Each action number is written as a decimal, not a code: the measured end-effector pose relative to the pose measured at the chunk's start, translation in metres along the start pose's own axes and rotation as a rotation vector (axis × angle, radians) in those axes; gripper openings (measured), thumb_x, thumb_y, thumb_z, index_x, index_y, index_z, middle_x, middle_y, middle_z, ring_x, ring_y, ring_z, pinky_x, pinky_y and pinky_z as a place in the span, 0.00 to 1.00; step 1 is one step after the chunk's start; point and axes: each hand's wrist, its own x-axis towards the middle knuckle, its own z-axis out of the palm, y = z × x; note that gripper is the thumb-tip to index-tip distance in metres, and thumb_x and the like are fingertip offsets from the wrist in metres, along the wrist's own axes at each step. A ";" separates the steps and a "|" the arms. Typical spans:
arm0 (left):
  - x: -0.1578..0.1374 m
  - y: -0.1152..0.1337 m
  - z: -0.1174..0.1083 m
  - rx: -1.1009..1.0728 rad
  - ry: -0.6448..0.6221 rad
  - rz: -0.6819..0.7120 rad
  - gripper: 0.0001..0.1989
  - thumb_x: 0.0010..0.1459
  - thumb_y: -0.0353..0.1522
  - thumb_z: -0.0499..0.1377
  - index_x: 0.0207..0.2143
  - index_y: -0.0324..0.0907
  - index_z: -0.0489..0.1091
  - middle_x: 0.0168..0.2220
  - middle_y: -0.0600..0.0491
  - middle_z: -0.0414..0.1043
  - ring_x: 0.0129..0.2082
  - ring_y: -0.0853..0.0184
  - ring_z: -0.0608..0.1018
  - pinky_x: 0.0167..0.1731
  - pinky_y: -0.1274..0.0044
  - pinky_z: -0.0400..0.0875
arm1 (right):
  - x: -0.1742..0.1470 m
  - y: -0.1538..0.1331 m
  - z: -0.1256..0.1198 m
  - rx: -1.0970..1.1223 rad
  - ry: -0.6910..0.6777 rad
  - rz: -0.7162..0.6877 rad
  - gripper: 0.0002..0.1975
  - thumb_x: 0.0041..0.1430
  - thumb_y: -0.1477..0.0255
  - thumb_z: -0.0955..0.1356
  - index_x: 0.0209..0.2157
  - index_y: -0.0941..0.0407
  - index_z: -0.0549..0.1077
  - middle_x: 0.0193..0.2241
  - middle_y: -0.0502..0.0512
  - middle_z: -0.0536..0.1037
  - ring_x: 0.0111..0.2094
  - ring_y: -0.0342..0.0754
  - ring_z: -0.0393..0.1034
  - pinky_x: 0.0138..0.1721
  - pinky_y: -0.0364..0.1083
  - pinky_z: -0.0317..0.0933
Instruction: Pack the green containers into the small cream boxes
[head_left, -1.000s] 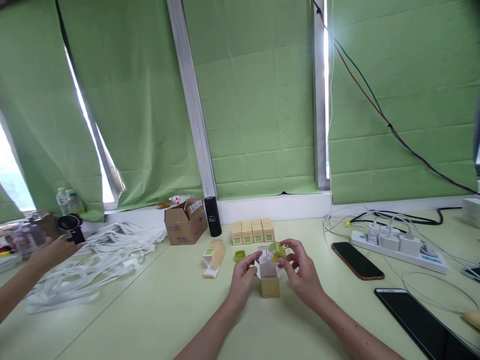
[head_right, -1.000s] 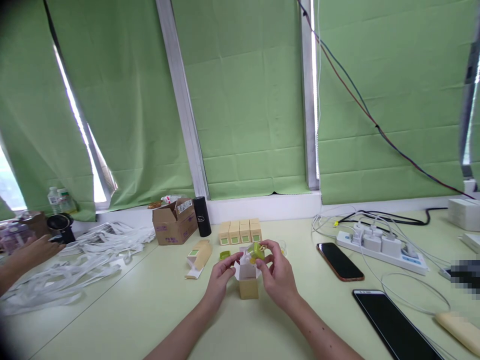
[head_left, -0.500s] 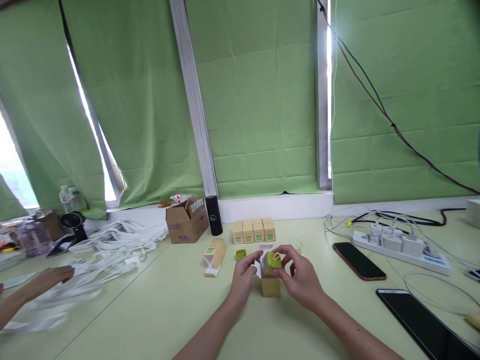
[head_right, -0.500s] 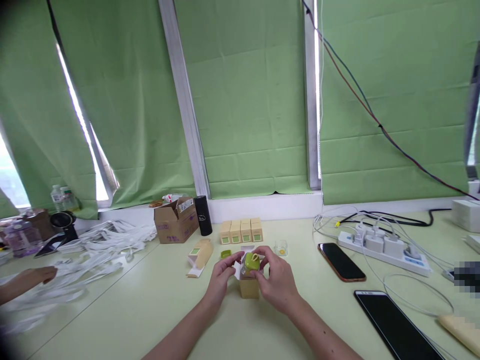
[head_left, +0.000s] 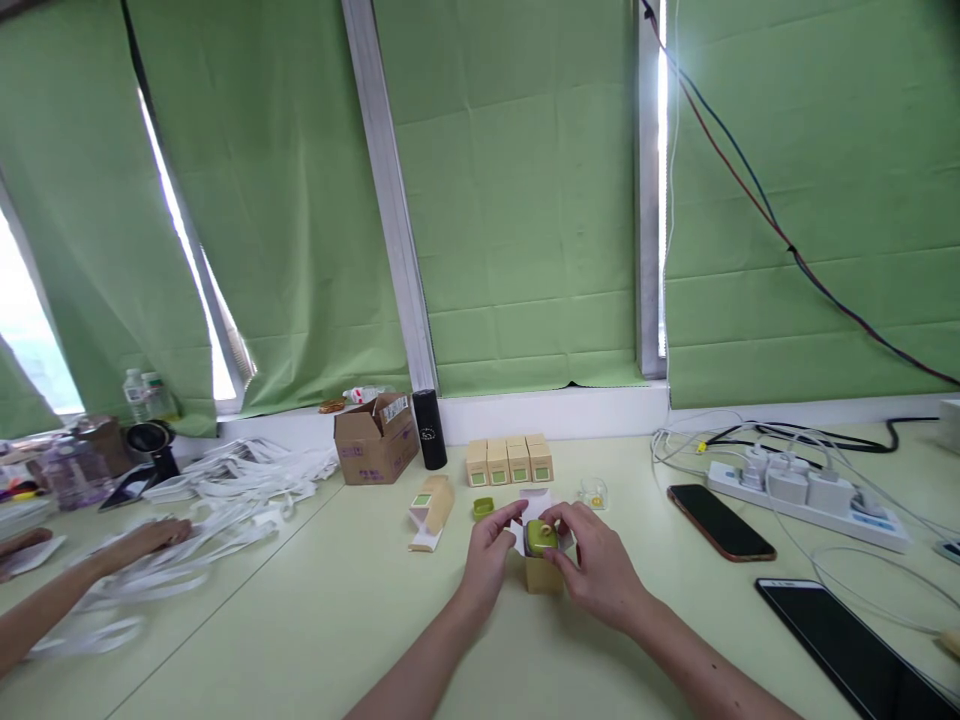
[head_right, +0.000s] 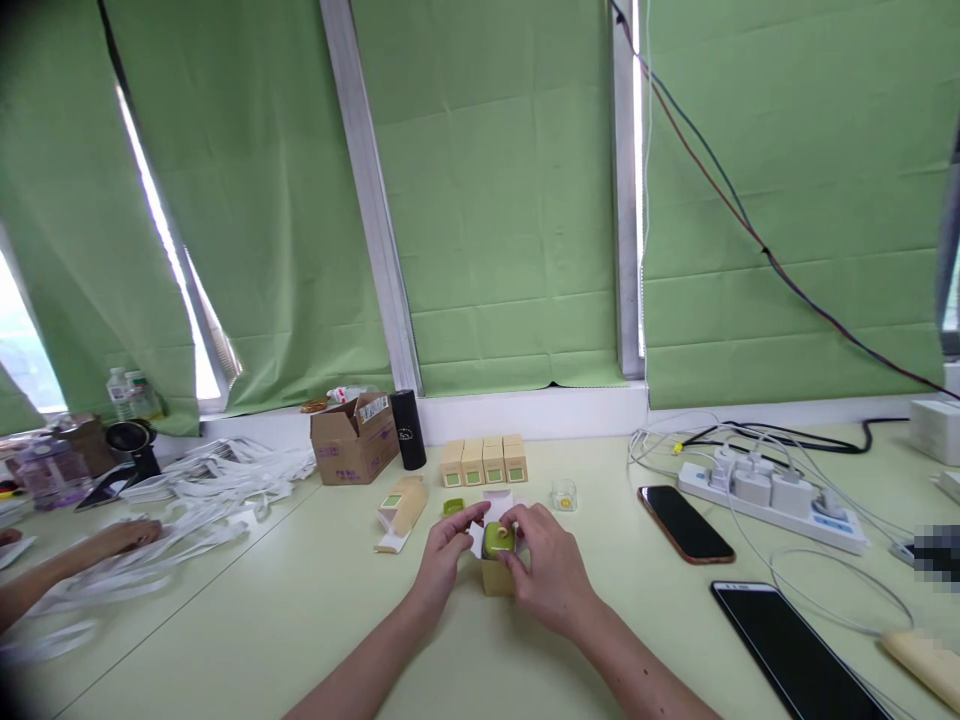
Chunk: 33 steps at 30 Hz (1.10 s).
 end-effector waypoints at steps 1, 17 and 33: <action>0.000 0.000 0.000 0.002 0.002 -0.001 0.27 0.44 0.28 0.54 0.47 0.40 0.81 0.44 0.48 0.80 0.49 0.56 0.77 0.51 0.67 0.71 | 0.000 0.000 0.001 -0.003 -0.001 -0.011 0.07 0.61 0.74 0.65 0.41 0.50 0.70 0.38 0.54 0.77 0.38 0.52 0.72 0.37 0.47 0.64; -0.002 0.001 0.000 0.004 0.015 0.008 0.26 0.45 0.28 0.54 0.47 0.41 0.81 0.42 0.48 0.81 0.48 0.56 0.77 0.53 0.66 0.70 | 0.003 0.011 0.019 0.088 0.135 0.001 0.11 0.63 0.72 0.65 0.30 0.51 0.79 0.37 0.56 0.71 0.37 0.52 0.73 0.35 0.49 0.70; -0.002 0.001 -0.001 0.000 0.015 0.003 0.25 0.46 0.30 0.56 0.47 0.39 0.81 0.41 0.47 0.79 0.46 0.56 0.77 0.50 0.68 0.71 | 0.006 0.008 0.019 0.186 0.096 0.026 0.14 0.64 0.73 0.64 0.28 0.52 0.80 0.33 0.56 0.70 0.35 0.52 0.71 0.36 0.50 0.70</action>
